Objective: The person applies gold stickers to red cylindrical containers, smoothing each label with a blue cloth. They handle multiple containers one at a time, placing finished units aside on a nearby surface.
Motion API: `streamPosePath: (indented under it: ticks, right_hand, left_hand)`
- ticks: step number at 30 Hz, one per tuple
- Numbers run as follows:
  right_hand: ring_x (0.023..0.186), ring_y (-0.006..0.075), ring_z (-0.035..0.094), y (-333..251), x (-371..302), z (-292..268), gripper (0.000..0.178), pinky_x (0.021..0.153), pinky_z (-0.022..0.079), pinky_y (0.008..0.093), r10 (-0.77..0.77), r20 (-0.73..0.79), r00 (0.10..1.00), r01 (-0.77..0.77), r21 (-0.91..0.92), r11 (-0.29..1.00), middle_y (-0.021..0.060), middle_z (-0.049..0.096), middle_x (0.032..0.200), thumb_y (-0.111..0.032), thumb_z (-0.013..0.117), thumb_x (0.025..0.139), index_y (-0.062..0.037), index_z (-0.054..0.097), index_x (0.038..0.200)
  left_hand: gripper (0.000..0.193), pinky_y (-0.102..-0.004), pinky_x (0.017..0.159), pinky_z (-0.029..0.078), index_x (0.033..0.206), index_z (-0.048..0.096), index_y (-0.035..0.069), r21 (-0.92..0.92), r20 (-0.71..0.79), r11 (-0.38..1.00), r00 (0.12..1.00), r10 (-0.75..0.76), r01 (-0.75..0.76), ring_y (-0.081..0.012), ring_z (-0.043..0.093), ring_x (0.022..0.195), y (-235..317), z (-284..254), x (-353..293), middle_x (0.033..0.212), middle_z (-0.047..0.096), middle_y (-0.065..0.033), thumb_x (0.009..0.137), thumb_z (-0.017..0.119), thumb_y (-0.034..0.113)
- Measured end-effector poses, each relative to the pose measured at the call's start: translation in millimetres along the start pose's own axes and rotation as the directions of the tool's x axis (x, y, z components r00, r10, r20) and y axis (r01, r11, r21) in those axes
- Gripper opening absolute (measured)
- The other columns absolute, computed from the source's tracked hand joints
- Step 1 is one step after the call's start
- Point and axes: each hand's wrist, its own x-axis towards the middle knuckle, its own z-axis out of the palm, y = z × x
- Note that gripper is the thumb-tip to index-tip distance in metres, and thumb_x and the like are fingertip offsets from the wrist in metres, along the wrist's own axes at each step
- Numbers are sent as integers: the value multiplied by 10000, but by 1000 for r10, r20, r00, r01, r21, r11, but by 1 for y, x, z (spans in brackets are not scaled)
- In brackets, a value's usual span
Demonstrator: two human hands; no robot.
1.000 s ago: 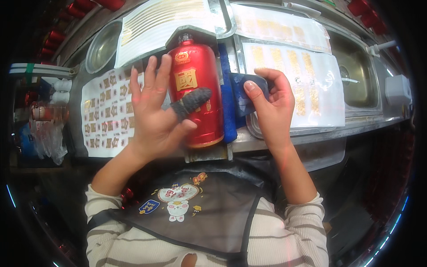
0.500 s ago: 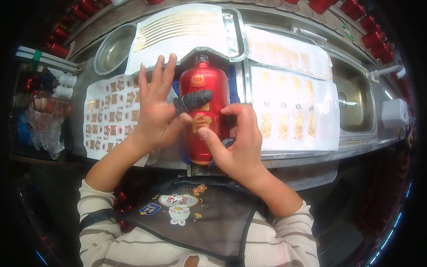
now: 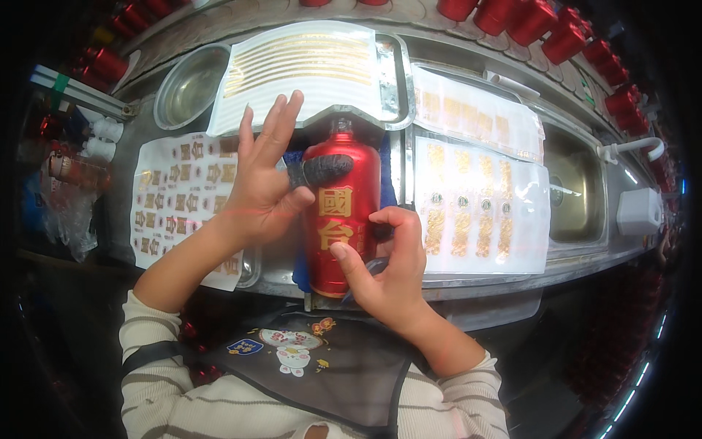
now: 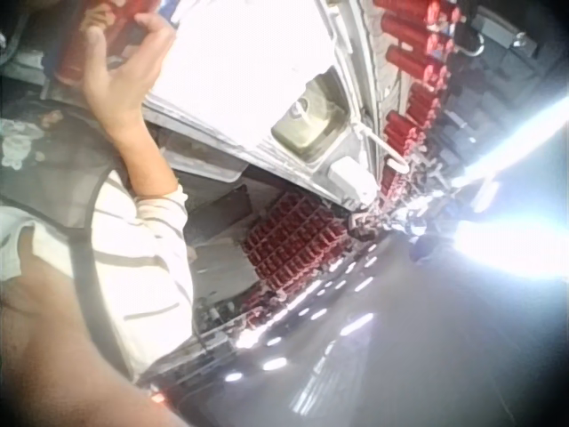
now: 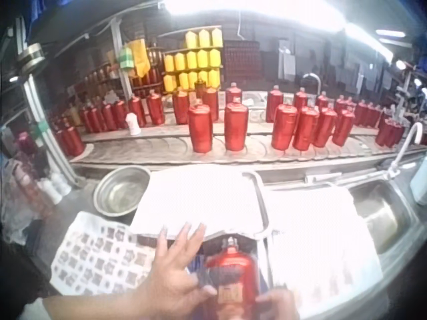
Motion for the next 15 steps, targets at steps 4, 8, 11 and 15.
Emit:
streamPosePath:
  ticks: [4,8,11,15]
  right_hand:
    - [807,149,615,2,0,3,499,615,493,236,-4,-22,1000,4,32,999,121,543,1061,-161,823,810,4,487,1141]
    - [783,95,606,-1,5,-2,495,616,488,214,61,8,998,-62,143,988,95,553,1070,-133,824,802,-22,490,1150]
    - [679,57,593,10,12,-28,222,619,476,197,351,124,928,-364,498,787,31,625,904,-132,700,894,-38,581,1057]
    - [649,115,606,47,31,-54,274,640,510,262,433,100,896,-398,612,683,39,617,815,-242,574,952,-24,591,1117]
  left_hand:
    - [606,-659,1155,0,686,635,-16,-131,2,989,998,-62,62,-476,196,1484,-5,9,10,1633,234,-193,1003,518,487]
    - [564,-655,1159,3,720,655,-9,-130,-49,990,997,-54,47,-468,218,1479,-1,11,11,1632,244,-181,1011,519,455]
    - [432,-690,1137,7,768,705,63,-2,-75,998,995,62,-63,-509,228,1458,11,9,-9,1629,264,-171,965,590,429]
    - [358,-730,1106,47,722,680,96,62,15,990,992,128,-128,-542,229,1445,36,8,-34,1617,294,-172,884,671,415]
